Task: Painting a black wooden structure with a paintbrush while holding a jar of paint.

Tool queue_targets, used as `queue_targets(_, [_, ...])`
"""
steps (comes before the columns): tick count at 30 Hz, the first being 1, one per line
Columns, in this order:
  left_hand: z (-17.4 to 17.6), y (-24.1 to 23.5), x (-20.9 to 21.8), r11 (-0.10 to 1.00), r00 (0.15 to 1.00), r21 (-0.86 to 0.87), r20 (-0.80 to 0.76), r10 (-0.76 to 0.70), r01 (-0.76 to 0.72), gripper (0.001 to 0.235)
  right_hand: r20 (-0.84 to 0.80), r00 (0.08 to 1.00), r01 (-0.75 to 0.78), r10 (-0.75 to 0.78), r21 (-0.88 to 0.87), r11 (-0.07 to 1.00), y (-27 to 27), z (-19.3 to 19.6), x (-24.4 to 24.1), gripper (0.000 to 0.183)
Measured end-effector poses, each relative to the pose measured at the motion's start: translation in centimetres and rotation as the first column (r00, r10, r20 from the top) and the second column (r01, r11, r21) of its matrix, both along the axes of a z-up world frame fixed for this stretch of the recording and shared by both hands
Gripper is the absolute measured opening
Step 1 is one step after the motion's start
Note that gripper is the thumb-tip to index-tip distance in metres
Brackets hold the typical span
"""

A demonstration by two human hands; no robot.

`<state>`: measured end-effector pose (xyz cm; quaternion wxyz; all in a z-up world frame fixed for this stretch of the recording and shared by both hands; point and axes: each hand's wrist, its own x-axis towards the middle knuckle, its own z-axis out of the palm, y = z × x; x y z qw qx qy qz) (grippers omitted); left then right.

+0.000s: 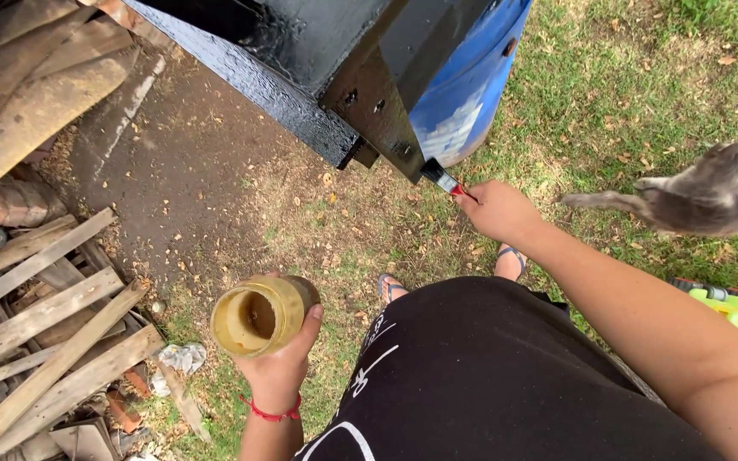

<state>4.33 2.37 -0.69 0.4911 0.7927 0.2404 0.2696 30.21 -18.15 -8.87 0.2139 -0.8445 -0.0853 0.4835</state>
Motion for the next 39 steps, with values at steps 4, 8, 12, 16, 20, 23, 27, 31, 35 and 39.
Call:
queue_targets(4, [-1.2,-0.5,0.2,0.998,0.999,0.069,-0.036,-0.014,0.016,0.076,0.133,0.991,-0.06,0.025,0.266,0.962,0.4,2.6,0.5,0.045])
queue_targets(8, [-0.2,-1.8,2.2,0.987,0.993,-0.109,-0.018,-0.12,0.117,0.067,0.245,0.968,-0.172,0.061,0.461,0.87,-1.0,5.0,0.8,0.039])
queue_targets(12, [-0.6,-2.2,2.9,0.986,0.988,-0.094,-0.047,-0.145,0.14,0.068,0.202,0.968,-0.063,-0.148,0.769,0.636,-3.5,4.3,0.3,0.028])
queue_targets(16, [-0.7,-2.4,3.4,0.986,0.985,-0.091,-0.089,-0.146,0.138,0.065,0.379,0.919,-0.173,-0.104,0.627,0.759,-1.8,-1.8,1.0,0.035])
queue_targets(20, [-0.4,-2.3,3.9,0.981,0.98,-0.102,-0.089,-0.175,0.166,0.063,0.37,0.928,-0.145,-0.047,0.474,0.868,0.0,-8.6,1.7,0.046])
queue_targets(23, [-0.7,-2.1,3.5,0.984,0.985,-0.074,-0.051,-0.165,0.161,0.067,0.305,0.951,-0.109,-0.051,0.485,0.867,0.2,-9.2,1.7,0.039])
queue_targets(27, [-0.8,-1.9,2.9,0.994,0.978,-0.005,-0.178,-0.106,0.106,0.065,0.311,0.947,-0.089,-0.079,0.49,0.867,0.3,-12.2,1.3,0.045])
queue_targets(31, [-1.2,-2.0,2.8,0.992,0.977,-0.034,-0.176,-0.123,0.119,0.06,0.266,0.963,-0.062,-0.045,0.382,0.922,0.6,-13.3,1.5,0.044])
queue_targets(35, [-1.8,-2.0,2.5,0.989,0.977,-0.055,-0.158,-0.144,0.137,0.065,0.098,0.995,-0.04,0.03,0.099,0.994,0.9,-12.5,2.1,0.041])
queue_targets(39, [-1.5,-2.2,3.1,0.988,0.969,0.055,-0.206,-0.132,0.147,0.063,0.017,0.998,-0.051,0.053,-0.059,0.997,0.1,-10.9,1.9,0.038])
